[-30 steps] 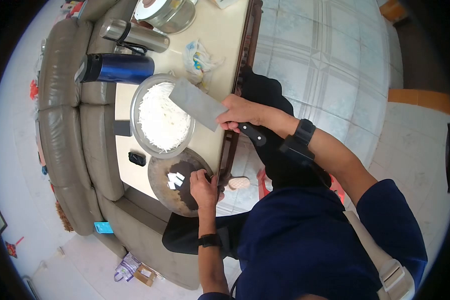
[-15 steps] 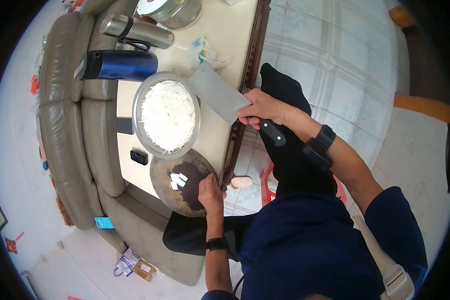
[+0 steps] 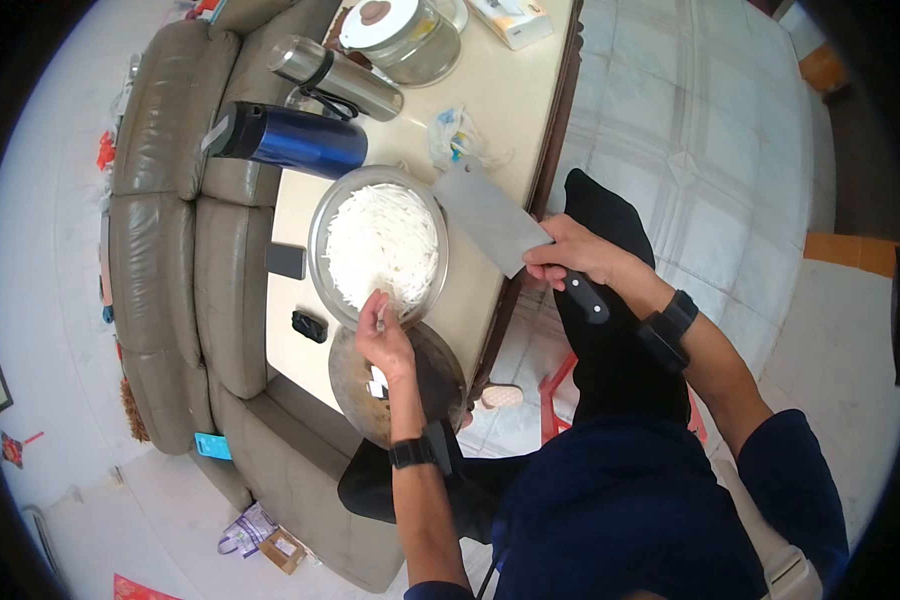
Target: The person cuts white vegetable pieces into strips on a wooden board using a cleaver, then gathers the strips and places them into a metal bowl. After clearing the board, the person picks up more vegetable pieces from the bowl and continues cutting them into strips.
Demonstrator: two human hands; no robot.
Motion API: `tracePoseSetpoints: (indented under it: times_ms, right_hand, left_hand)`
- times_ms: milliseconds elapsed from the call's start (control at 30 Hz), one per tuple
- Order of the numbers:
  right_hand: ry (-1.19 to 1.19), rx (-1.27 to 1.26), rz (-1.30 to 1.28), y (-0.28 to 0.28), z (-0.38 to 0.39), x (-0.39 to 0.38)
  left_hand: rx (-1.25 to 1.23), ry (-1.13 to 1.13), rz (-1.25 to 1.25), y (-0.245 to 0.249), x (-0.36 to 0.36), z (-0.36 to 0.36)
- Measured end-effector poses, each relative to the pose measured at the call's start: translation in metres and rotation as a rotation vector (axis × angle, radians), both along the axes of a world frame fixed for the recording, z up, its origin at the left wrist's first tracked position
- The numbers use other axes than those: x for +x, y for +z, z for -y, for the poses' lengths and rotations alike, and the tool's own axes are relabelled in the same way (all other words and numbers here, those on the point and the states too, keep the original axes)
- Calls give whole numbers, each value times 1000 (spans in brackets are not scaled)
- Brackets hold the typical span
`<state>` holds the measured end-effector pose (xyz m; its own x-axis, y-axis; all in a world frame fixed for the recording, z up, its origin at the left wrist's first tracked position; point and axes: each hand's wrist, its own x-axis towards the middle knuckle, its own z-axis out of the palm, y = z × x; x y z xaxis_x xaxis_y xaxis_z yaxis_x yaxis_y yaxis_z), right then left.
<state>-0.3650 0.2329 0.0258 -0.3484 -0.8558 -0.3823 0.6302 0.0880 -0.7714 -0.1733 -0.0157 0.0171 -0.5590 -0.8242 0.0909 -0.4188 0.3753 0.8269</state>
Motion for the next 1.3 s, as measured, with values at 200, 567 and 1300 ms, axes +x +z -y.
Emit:
tracePoseSetpoints:
  times_ms: [200,567,1300]
  right_hand:
    - [-84,75,26,0,-15,-3]
    - [194,214,-218,14,-26,53]
    - [545,341,-624,0,28,168]
  left_hand:
    - [-364,58,191,3,-1,18]
    - [-275,396,118,-21,146,-2]
    - [-456,-241,347,-15,157,-19]
